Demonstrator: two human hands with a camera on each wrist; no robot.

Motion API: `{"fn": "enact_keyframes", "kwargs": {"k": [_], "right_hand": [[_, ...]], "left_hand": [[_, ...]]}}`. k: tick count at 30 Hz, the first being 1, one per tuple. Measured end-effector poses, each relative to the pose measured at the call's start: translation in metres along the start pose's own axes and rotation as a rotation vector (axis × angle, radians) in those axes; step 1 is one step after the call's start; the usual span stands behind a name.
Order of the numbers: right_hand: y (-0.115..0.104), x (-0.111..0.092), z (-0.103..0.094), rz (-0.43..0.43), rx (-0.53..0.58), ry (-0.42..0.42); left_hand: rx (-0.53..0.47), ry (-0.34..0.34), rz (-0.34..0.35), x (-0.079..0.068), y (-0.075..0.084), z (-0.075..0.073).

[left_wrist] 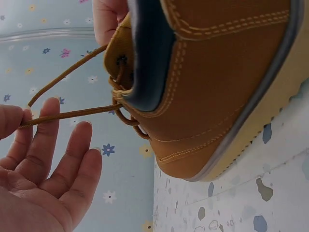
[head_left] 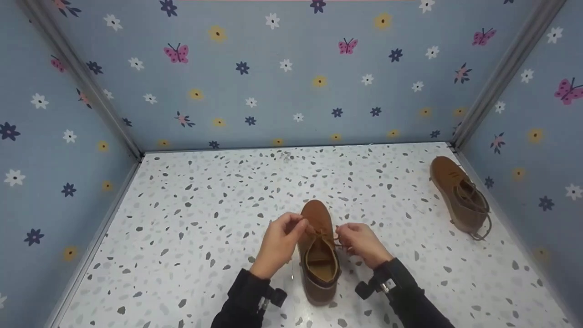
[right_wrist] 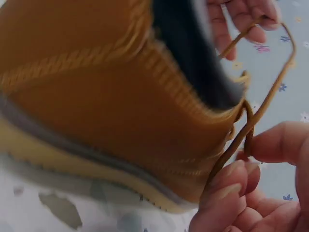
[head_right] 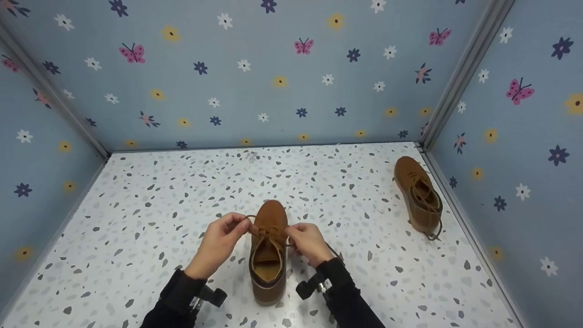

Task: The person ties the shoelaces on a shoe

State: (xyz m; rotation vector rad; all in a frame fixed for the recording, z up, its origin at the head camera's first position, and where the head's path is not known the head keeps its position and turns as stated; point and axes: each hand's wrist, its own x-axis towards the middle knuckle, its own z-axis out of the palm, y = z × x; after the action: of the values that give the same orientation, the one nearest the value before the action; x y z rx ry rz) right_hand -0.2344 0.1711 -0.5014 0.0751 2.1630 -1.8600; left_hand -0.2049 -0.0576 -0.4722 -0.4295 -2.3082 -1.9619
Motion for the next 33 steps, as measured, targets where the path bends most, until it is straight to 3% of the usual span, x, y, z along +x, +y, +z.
{"fn": "enact_keyframes", "kwargs": {"k": [3,9,16,23,28,33], "right_hand": [[-0.005,-0.004,-0.003,-0.01,0.141,0.013],[-0.016,-0.013,-0.006,-0.083,0.28,0.074],[-0.017,-0.017,-0.009,-0.195,0.265,0.221],[-0.013,-0.019,-0.016,-0.284,0.265,0.278],[-0.007,-0.021,-0.025,-0.315,0.229,0.367],[-0.002,-0.022,-0.031,-0.319,0.253,0.418]], "left_hand": [[-0.113,0.034,-0.034,0.002,0.002,-0.007],[-0.365,0.14,-0.081,0.004,0.009,-0.024],[-0.526,0.262,-0.098,0.005,0.006,-0.04],[-0.505,0.329,-0.159,0.001,-0.001,-0.05],[-0.435,0.392,-0.238,-0.004,-0.01,-0.067],[-0.394,0.426,-0.275,-0.01,-0.017,-0.08]]}}
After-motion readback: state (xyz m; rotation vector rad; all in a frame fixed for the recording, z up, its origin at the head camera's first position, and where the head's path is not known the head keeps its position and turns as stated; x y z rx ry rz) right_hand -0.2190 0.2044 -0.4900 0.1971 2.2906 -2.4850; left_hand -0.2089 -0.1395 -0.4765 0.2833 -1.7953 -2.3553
